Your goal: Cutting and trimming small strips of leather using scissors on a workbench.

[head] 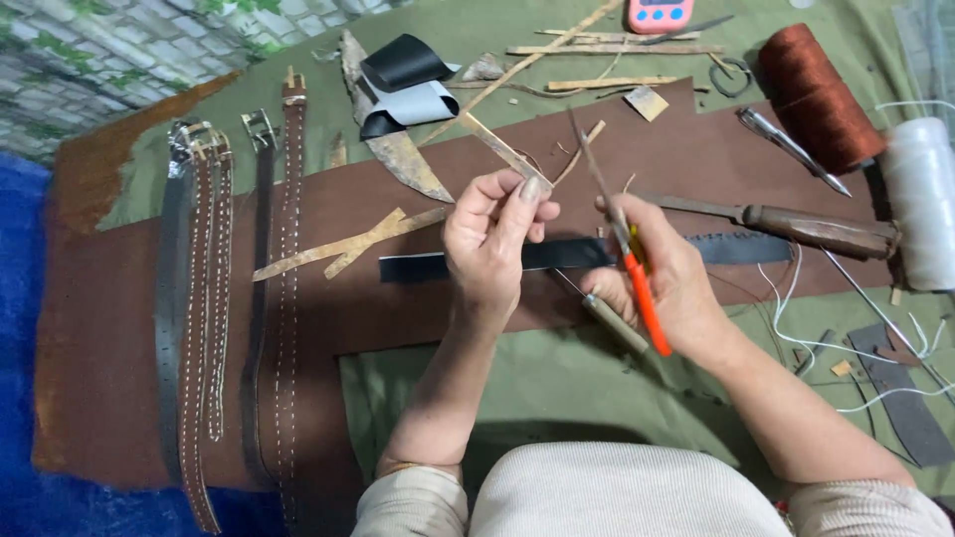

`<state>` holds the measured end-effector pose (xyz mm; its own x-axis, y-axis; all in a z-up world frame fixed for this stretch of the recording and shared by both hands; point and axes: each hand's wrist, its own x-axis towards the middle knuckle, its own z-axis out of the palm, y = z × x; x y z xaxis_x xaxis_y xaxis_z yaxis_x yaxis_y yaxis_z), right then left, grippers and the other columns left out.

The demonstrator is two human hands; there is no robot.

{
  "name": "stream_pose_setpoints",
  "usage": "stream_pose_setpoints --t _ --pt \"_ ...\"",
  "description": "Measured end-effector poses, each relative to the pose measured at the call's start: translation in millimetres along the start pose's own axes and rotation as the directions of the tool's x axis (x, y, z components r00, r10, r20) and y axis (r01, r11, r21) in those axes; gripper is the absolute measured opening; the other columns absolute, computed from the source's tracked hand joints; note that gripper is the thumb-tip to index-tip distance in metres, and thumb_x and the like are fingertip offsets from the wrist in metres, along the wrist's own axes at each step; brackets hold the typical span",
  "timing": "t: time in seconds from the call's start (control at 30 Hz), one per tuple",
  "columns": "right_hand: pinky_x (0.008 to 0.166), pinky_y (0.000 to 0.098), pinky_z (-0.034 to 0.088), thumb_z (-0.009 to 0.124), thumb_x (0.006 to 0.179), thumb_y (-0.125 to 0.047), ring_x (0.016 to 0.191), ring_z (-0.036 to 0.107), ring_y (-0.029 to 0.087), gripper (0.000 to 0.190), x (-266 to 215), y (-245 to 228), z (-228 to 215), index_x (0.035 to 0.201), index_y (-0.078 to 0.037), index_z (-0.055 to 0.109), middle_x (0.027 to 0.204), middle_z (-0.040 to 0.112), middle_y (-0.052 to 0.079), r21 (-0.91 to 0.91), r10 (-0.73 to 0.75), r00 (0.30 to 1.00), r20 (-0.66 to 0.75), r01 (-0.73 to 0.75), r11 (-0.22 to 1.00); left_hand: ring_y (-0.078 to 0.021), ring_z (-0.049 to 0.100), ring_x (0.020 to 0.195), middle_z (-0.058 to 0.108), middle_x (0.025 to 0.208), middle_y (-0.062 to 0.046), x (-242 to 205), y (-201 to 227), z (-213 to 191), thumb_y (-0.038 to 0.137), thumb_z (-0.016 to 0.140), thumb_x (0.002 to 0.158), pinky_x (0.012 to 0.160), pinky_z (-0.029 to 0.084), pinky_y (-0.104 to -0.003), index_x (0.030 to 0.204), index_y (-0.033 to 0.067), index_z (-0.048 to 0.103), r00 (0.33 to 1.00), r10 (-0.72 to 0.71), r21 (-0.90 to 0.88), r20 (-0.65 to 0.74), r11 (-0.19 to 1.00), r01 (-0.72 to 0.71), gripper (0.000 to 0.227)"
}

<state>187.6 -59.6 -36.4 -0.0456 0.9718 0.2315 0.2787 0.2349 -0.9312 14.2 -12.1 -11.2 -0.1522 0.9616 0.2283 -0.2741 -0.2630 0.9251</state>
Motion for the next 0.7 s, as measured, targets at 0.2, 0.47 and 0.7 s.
stream_pose_setpoints --t 0.2,0.47,0.7 --pt "0.075 0.0466 0.056 0.088 0.075 -0.048 0.083 0.068 0.034 0.081 -8 1 21 0.142 -0.015 0.059 0.103 0.063 0.013 -0.191 -0.080 0.996 -0.044 0.071 0.979 -0.0167 0.071 0.070 0.073 0.082 -0.020 -4 -6 -3 0.003 0.067 0.099 0.057 0.057 -0.022 0.104 -0.0026 0.067 0.999 0.046 -0.031 -0.027 0.998 -0.047 0.008" --pt "0.071 0.0456 0.058 0.092 0.073 -0.043 0.076 0.067 0.032 0.078 -7 0 23 0.137 -0.012 0.060 0.095 0.060 0.013 -0.191 -0.122 0.989 -0.088 0.103 0.976 -0.0128 0.062 0.056 0.070 0.071 -0.021 -11 -6 0 0.003 0.068 0.097 0.053 0.054 -0.023 0.101 -0.0049 0.067 0.998 0.056 -0.023 0.004 0.998 -0.056 0.009" --pt "0.071 0.0460 0.058 0.093 0.073 -0.042 0.074 0.067 0.033 0.077 -5 -3 19 0.136 -0.010 0.062 0.092 0.060 0.013 -0.222 -0.189 0.978 -0.091 0.165 0.961 -0.0134 0.061 0.054 0.070 0.069 -0.021 -12 -9 1 0.003 0.067 0.097 0.054 0.055 -0.024 0.101 -0.0045 0.066 0.997 0.074 -0.021 0.013 0.997 -0.073 0.008"
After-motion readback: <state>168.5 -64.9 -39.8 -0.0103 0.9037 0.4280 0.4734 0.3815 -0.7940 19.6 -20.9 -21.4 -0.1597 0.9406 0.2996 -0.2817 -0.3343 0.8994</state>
